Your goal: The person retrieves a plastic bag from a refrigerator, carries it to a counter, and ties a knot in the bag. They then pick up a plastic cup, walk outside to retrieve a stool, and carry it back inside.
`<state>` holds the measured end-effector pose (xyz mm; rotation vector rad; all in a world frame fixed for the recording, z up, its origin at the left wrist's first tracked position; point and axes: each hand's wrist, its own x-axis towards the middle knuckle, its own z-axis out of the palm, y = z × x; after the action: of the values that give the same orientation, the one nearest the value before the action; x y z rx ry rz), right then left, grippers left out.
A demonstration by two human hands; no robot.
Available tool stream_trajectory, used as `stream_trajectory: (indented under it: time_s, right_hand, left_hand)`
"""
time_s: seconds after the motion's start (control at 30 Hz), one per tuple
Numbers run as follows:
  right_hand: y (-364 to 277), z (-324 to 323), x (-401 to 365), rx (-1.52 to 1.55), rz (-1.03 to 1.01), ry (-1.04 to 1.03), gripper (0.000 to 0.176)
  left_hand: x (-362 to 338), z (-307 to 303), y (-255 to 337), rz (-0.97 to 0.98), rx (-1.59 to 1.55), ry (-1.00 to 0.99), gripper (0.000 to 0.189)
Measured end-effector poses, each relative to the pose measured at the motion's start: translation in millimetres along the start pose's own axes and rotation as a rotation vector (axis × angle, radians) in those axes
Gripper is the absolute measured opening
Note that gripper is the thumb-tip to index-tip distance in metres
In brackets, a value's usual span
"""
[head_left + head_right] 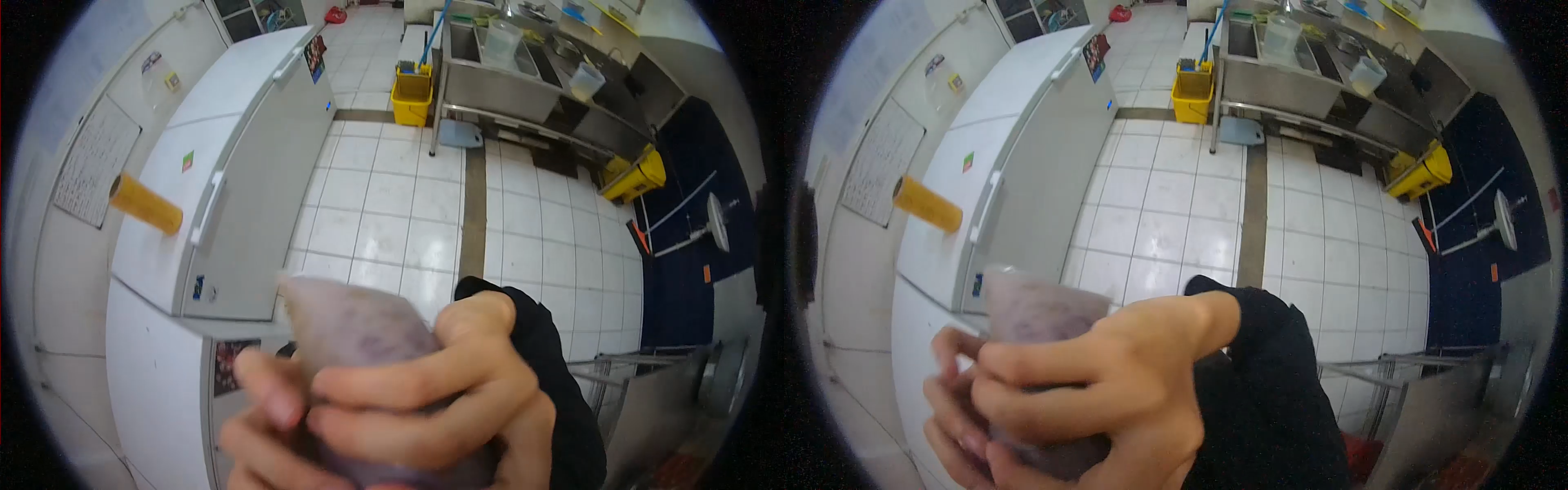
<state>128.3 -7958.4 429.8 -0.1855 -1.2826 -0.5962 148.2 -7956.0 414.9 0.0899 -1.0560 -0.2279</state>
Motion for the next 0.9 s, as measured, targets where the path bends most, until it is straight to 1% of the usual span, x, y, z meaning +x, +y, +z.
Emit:
stream_trajectory:
  time_s: [0.03, 0.07, 0.1, 0.13, 0.17, 0.23, 0.33, 0.4, 0.43, 0.5, 0.53, 0.6, 0.63, 0.7, 0.8, 0.87, 0.9]
  right_hand:
    - [-63.2, -16.5, 25.5, -0.896, 0.061, -0.285, 0.043]
    - [-114.8, -29.6, 40.7, -1.769, -0.148, -0.596, 0.041]
    - [-160.4, -33.1, 49.4, -2.249, -0.221, -0.778, 0.039]
    - [-192.2, -43.4, 64.5, -2.441, -0.306, -0.799, 0.037]
    - [-226.6, -56.7, 77.1, -2.465, -0.334, -0.864, 0.035]
    - [-286.9, -81.4, 98.2, -2.503, -0.365, -0.897, 0.031]
    - [-372.4, -127.6, 125.4, -2.528, -0.444, -0.904, 0.025]
    - [-424.5, -163.6, 137.8, -2.563, -0.550, -0.868, 0.025]
    - [-452.0, -182.4, 145.2, -2.563, -0.581, -0.851, 0.024]
    - [-499.7, -216.1, 165.9, -2.564, -0.645, -0.723, 0.022]
    - [-518.2, -233.2, 181.0, -2.557, -0.668, -0.610, 0.021]
    - [-555.8, -273.6, 202.8, -2.453, -0.705, -0.441, 0.017]
    - [-575.1, -298.2, 204.5, -2.359, -0.707, -0.371, 0.015]
    - [-621.1, -342.0, 216.8, -2.181, -0.587, -0.252, 0.015]
    - [-698.4, -403.0, 249.9, -1.892, -0.253, -0.137, 0.027]
    - [-748.9, -452.7, 269.2, -1.732, -0.067, -0.095, 0.038]
    - [-774.5, -479.8, 277.7, -1.669, 0.012, -0.066, 0.045]
  left_hand:
    - [11.5, -7.2, -28.7, -0.107, 0.165, -0.019, 0.008]
    - [21.8, -17.9, -64.3, -0.119, 0.219, -0.072, 0.009]
    - [33.5, -16.8, -97.4, -0.132, 0.284, -0.071, 0.010]
    - [46.8, -14.7, -131.3, -0.146, 0.350, -0.071, 0.012]
    - [54.9, 0.6, -161.2, -0.173, 0.426, -0.020, 0.012]
    - [75.3, 20.0, -218.3, -0.302, 0.525, 0.033, 0.014]
    - [101.8, 31.7, -298.6, -0.591, 0.614, 0.065, 0.020]
    - [115.0, 22.3, -358.9, -0.650, 0.624, -0.061, 0.021]
    - [127.9, 5.6, -390.3, -0.612, 0.601, -0.209, 0.021]
    - [140.8, -9.9, -467.9, -0.371, 0.408, -0.360, 0.014]
    - [149.3, -19.5, -507.0, -0.240, 0.328, -0.431, 0.013]
    - [168.3, -33.4, -573.4, -0.086, 0.282, -0.518, 0.012]
    - [178.6, -39.8, -603.1, -0.044, 0.287, -0.541, 0.011]
    - [200.7, -53.2, -659.8, 0.018, 0.311, -0.571, 0.011]
    - [242.0, -82.6, -744.4, 0.090, 0.411, -0.571, 0.011]
    - [262.7, -109.5, -803.1, 0.051, 0.509, -0.519, 0.013]
    - [267.5, -126.7, -834.5, -0.004, 0.549, -0.460, 0.013]
